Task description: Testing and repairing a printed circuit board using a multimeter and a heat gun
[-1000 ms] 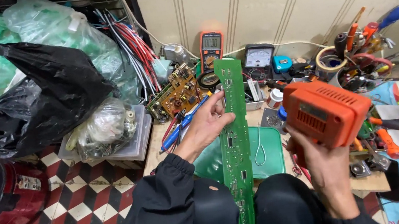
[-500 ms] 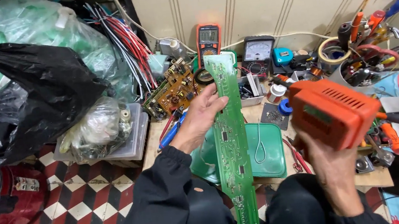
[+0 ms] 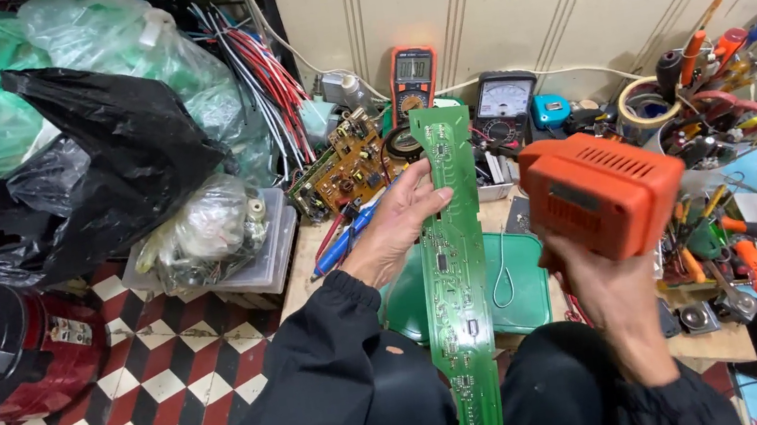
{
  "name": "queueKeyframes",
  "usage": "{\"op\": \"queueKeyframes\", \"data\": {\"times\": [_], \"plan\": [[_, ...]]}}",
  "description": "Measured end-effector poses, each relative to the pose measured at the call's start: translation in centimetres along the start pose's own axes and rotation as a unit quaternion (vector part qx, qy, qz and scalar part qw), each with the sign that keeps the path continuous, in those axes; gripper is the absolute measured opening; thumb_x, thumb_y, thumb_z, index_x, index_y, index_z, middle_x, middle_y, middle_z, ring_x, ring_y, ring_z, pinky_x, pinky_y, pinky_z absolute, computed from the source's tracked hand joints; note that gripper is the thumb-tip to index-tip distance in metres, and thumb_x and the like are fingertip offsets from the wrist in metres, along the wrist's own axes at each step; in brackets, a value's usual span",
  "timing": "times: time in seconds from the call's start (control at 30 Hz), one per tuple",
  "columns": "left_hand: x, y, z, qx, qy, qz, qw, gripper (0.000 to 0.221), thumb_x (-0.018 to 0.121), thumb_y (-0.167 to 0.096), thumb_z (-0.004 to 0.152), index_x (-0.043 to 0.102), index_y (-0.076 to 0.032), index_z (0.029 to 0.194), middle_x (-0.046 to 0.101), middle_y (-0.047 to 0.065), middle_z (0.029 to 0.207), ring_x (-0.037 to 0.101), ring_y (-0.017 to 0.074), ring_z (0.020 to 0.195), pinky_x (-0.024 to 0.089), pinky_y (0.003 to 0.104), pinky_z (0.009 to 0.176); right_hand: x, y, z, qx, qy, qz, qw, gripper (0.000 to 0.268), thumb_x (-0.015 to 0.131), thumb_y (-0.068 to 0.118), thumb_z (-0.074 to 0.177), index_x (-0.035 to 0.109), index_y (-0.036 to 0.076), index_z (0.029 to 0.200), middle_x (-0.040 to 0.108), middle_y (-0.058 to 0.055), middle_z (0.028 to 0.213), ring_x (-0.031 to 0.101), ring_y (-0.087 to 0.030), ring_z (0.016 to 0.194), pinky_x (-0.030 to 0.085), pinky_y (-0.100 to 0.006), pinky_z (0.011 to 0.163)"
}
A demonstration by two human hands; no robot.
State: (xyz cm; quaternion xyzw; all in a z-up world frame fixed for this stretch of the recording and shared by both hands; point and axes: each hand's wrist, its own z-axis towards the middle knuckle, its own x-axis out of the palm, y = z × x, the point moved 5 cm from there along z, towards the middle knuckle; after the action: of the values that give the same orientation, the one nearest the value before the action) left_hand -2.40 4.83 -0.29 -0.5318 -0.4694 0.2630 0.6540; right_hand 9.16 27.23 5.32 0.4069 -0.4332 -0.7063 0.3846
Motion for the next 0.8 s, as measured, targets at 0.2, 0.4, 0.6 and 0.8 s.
{"op": "queueKeyframes", "data": {"times": [0.2, 0.4, 0.6, 0.8], "plan": [[-0.2, 1.3, 1.4, -0.029, -0.035, 0.042, 0.998, 0.086, 0.067, -0.032, 0.096, 0.039, 0.003, 0.168, 0.059, 0.022, 0.159, 0.057, 0.0295, 0.146, 0.038, 0.041, 0.125, 1.7, -0.6, -0.4, 0.058, -0.018, 0.037, 0.997, 0.080, 0.077, 0.005, 0.091, 0.048, 0.009, 0.165, 0.073, -0.012, 0.112, 0.067, -0.020, 0.067, 0.054, -0.033, 0.051], [-0.3, 3.3, 2.8, -0.019, -0.041, -0.031, 0.999, 0.061, 0.065, -0.025, 0.104, 0.057, 0.001, 0.159, 0.071, 0.010, 0.141, 0.066, 0.0170, 0.123, 0.051, 0.031, 0.108, 0.8, -3.8, -0.4, 0.017, -0.010, -0.039, 0.999, 0.080, 0.084, 0.010, 0.085, 0.052, 0.009, 0.158, 0.066, -0.013, 0.148, 0.071, -0.029, 0.126, 0.059, -0.044, 0.111], [0.1, 4.0, 3.2, -0.026, -0.033, -0.042, 0.998, 0.056, 0.067, -0.029, 0.104, 0.062, -0.001, 0.153, 0.071, 0.007, 0.136, 0.063, 0.0153, 0.120, 0.048, 0.031, 0.107, 0.4, -3.5, -0.1, 0.097, 0.005, -0.008, 0.995, 0.082, 0.079, 0.002, 0.086, 0.050, 0.009, 0.163, 0.075, -0.015, 0.116, 0.073, -0.025, 0.073, 0.063, -0.039, 0.061], [-0.1, 4.5, 3.5, -0.050, -0.068, -0.067, 0.994, 0.079, 0.070, -0.033, 0.099, 0.050, 0.003, 0.166, 0.067, 0.011, 0.148, 0.062, 0.0174, 0.130, 0.045, 0.032, 0.116, 0.5, -3.9, 0.2, 0.103, 0.003, -0.008, 0.995, 0.082, 0.080, 0.002, 0.088, 0.050, 0.008, 0.164, 0.075, -0.016, 0.103, 0.070, -0.025, 0.066, 0.055, -0.037, 0.051]]}}
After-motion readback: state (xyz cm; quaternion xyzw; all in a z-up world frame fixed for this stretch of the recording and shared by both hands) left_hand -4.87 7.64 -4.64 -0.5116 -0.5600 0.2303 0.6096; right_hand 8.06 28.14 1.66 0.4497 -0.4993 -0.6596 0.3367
